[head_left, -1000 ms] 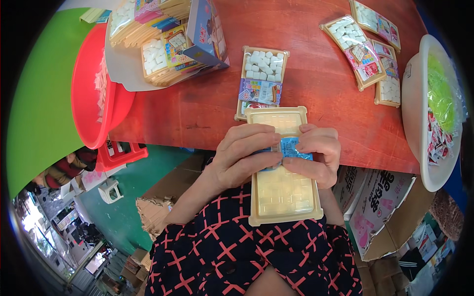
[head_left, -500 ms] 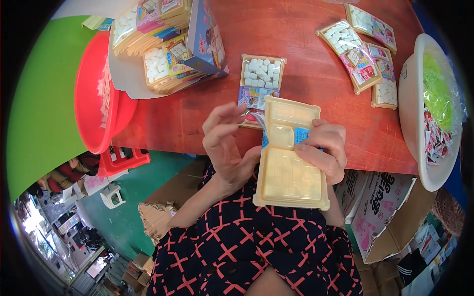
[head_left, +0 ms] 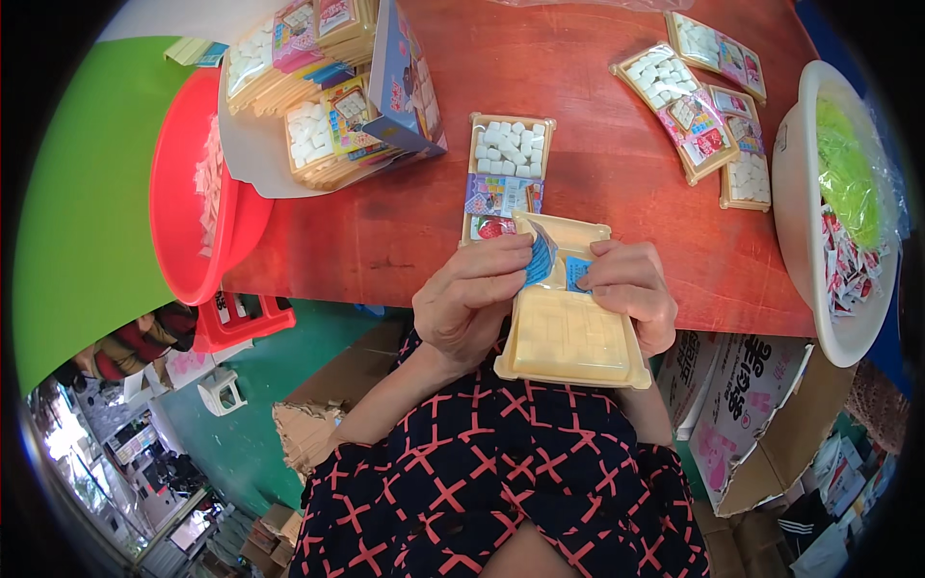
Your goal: Pack individual packets of marshmallows and snacks into display boxes.
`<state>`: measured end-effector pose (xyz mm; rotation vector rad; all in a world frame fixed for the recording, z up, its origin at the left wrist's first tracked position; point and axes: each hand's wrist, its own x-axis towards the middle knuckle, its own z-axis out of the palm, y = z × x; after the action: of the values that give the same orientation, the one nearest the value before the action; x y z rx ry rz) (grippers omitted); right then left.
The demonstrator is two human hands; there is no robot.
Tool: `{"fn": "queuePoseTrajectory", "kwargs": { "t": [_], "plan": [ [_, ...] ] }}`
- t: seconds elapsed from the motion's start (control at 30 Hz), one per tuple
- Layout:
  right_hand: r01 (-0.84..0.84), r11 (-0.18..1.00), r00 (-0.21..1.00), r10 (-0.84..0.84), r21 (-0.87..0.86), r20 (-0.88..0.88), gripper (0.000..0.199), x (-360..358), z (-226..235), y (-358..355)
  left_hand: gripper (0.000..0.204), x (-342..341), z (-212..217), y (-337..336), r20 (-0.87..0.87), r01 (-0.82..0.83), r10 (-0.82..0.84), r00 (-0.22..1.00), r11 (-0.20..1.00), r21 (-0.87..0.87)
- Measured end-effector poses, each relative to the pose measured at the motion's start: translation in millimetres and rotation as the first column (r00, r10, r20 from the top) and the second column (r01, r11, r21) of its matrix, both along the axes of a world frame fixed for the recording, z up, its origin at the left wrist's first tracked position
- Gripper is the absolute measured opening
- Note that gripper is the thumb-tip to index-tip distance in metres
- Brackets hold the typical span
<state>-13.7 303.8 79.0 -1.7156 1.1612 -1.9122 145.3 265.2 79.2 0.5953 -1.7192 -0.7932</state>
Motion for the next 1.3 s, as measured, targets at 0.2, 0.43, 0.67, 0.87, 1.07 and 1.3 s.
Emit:
{"fn": "queuePoseTrajectory", "kwargs": {
  "t": [0.2,0.43,0.67,0.87,1.07,1.3],
  "plan": [
    [0.027,1.0,0.997,-0.028,0.015,0.071,0.028,5,-5,5,0.027,2,16,-6,0.174,0.038,-0.019,0.985,0.994,-0.105],
    [-0.022,1.0,0.995,0.02,0.016,0.097,0.027,8,-8,6,0.02,8,16,-13,0.241,0.13,-0.08,0.967,0.971,-0.2],
    [-0.063,0.997,0.989,0.057,0.035,0.139,0.026,10,-6,5,0.02,10,17,-17,0.263,0.141,-0.088,0.961,0.972,-0.19],
    [-0.111,0.993,0.987,0.106,0.029,0.124,0.028,6,-8,4,0.023,15,29,-28,0.305,0.353,-0.332,0.893,0.936,-0.015],
    [-0.132,0.991,0.981,0.127,0.029,0.146,0.029,6,-6,4,0.02,18,39,-34,0.324,0.425,-0.419,0.848,0.904,0.054],
    [-0.134,0.991,0.983,0.131,0.017,0.126,0.031,6,-2,1,0.016,21,43,-37,0.329,0.416,-0.4,0.855,0.909,0.026]
  ]
}}
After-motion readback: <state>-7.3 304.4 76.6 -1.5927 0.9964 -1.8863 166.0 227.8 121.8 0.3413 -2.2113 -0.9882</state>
